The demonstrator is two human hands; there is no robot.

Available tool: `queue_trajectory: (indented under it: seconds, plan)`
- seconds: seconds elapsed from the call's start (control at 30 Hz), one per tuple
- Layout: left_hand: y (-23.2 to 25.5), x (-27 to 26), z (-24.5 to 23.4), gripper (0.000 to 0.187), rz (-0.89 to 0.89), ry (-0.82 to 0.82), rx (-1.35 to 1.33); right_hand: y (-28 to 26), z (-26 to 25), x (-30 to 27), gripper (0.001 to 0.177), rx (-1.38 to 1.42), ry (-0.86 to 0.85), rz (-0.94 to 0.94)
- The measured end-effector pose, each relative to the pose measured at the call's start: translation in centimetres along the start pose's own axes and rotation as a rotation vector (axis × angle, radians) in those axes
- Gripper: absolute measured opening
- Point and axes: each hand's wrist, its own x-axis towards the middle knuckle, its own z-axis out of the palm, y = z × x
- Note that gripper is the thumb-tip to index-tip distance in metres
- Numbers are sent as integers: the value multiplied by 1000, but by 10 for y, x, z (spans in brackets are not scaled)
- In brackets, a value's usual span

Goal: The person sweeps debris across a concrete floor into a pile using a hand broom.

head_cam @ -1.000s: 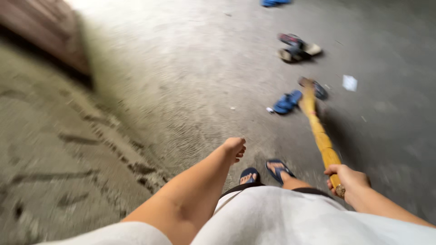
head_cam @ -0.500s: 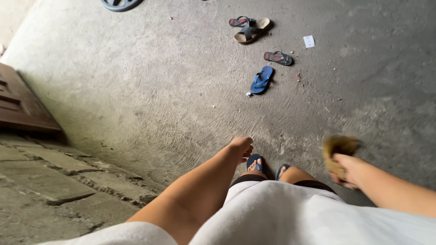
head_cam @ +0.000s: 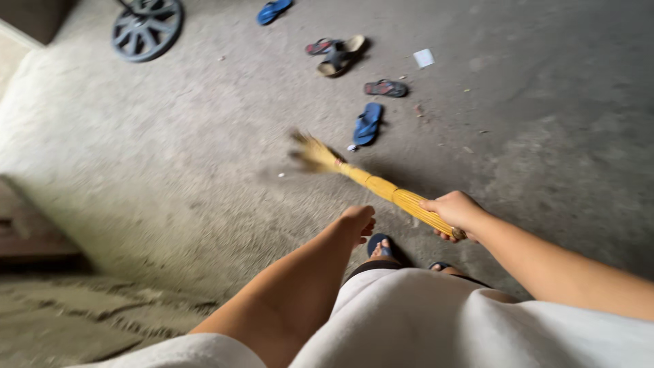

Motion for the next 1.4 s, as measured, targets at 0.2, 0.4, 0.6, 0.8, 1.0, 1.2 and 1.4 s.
queue_trajectory:
  seconds: [0.2,0.4,0.6,0.8,1.0,1.2,1.4]
  plan:
    - [20,-6,24,24,36,-21,50,68,-49,-19,39,96,441,89]
    - [17,-12,31,23,60,-42,42,168,-141,39,28,364,654,287]
    - [-3,-10,7,23,72,0,-75,167,-112,117,31,210,432,401]
    - [-22,-1,-21,20,46,55,-129,60,15,89,37,-422,208,131]
    - [-5,-5,-22,20,45,42,-134,-13,22,32,32,-124,61,48]
    - [28,-2,-3,20,67,10,-55,40,-43,19,31,-12,289,-8]
    - [34,-2,4,20,77,-11,-76,127,-150,91,35,108,590,235]
